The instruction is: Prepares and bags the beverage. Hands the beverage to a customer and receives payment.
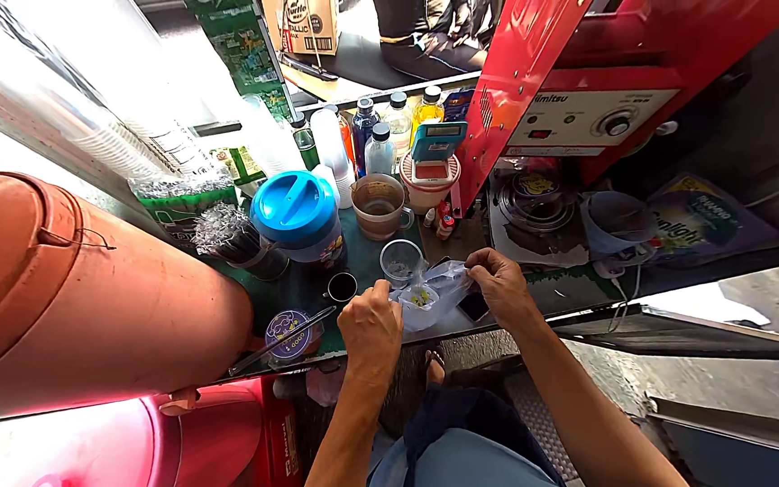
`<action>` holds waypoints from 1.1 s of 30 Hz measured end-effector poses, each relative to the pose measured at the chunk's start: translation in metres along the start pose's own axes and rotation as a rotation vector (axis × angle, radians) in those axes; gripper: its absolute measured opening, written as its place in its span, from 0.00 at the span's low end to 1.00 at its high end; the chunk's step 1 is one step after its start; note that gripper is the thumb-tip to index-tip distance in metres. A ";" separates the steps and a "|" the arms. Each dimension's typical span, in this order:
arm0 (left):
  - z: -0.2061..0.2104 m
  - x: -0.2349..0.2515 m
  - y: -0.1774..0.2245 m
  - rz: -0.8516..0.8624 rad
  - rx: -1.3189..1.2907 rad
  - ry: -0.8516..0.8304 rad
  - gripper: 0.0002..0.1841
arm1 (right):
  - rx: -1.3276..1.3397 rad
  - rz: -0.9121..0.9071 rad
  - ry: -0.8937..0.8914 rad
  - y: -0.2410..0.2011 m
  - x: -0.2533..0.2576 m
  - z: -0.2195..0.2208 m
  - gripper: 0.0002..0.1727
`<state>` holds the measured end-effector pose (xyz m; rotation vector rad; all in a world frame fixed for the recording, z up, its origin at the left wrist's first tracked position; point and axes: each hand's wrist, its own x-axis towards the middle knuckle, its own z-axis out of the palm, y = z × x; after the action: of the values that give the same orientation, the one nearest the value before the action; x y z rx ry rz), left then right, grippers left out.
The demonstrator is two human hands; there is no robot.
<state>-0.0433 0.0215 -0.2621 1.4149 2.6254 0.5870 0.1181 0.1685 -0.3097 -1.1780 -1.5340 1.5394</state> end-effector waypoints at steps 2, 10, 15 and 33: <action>-0.009 0.001 0.005 -0.005 -0.088 -0.063 0.12 | 0.077 0.044 -0.023 -0.003 -0.003 0.001 0.06; -0.039 0.000 0.021 0.112 -0.584 -0.057 0.17 | 0.397 0.206 -0.271 -0.058 -0.017 -0.010 0.15; -0.082 0.016 0.042 0.280 -0.724 -0.124 0.13 | 0.289 0.049 -0.420 -0.113 -0.021 -0.012 0.09; -0.179 0.264 0.096 0.349 -0.898 0.086 0.15 | -0.107 -0.480 -0.213 -0.276 0.111 0.036 0.22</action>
<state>-0.1651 0.2347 -0.0369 1.4883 1.7102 1.6152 0.0039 0.2823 -0.0567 -0.6423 -1.8914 1.2966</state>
